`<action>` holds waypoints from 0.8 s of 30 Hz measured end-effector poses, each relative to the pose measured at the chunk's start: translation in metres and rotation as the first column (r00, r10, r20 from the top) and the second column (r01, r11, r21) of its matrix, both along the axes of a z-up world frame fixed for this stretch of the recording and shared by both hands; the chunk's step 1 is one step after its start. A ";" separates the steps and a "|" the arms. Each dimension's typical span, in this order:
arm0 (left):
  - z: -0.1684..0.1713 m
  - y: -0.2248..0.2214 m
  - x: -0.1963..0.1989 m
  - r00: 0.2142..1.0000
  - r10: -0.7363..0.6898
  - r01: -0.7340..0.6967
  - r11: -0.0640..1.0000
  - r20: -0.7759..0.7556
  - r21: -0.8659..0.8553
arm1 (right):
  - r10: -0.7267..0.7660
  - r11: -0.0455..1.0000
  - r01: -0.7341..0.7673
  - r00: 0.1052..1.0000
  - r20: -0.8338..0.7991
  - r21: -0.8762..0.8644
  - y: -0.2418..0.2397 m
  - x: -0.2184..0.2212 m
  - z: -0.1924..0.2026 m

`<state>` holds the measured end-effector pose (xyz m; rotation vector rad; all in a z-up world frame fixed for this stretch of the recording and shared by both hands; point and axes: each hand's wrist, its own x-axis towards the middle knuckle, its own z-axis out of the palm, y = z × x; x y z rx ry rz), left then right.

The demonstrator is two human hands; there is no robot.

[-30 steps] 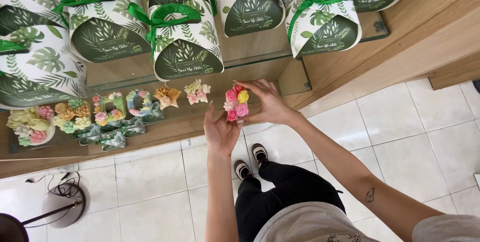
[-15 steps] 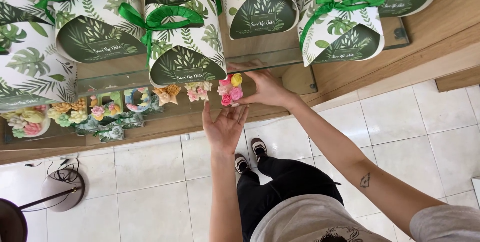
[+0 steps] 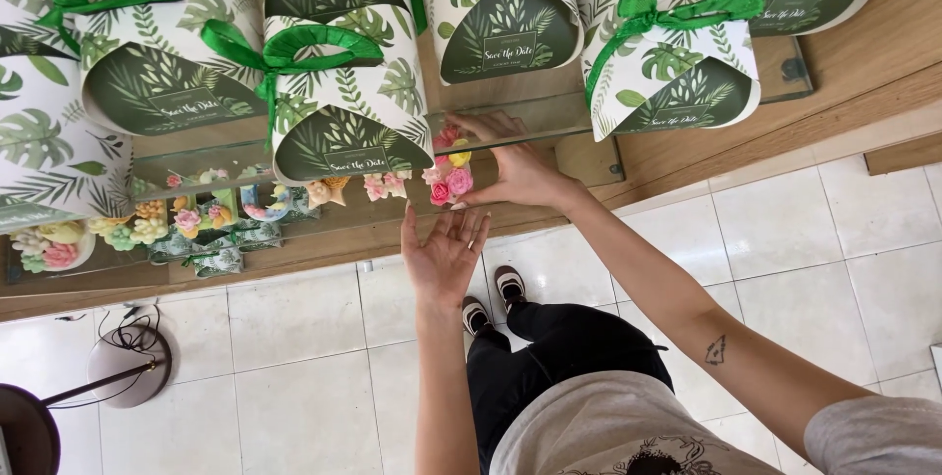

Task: Organizing decorative candle pieces on display shelves and preparing tool equipment in a candle studio.

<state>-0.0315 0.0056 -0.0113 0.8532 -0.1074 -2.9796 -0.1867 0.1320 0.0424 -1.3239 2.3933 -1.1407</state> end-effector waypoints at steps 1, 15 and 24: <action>-0.001 0.000 0.000 1.000 -0.002 0.002 1.000 -0.003 0.010 | -0.003 1.000 0.003 1.000 0.026 0.002 0.000 0.000 0.001; -0.003 0.001 0.006 1.000 -0.019 0.019 1.000 -0.002 0.018 | -0.006 1.000 0.005 0.999 0.045 0.019 0.001 0.001 0.003; 0.000 0.000 0.017 1.000 -0.016 0.016 0.999 -0.004 0.051 | -0.009 0.999 0.008 1.000 0.027 0.041 0.002 0.006 0.003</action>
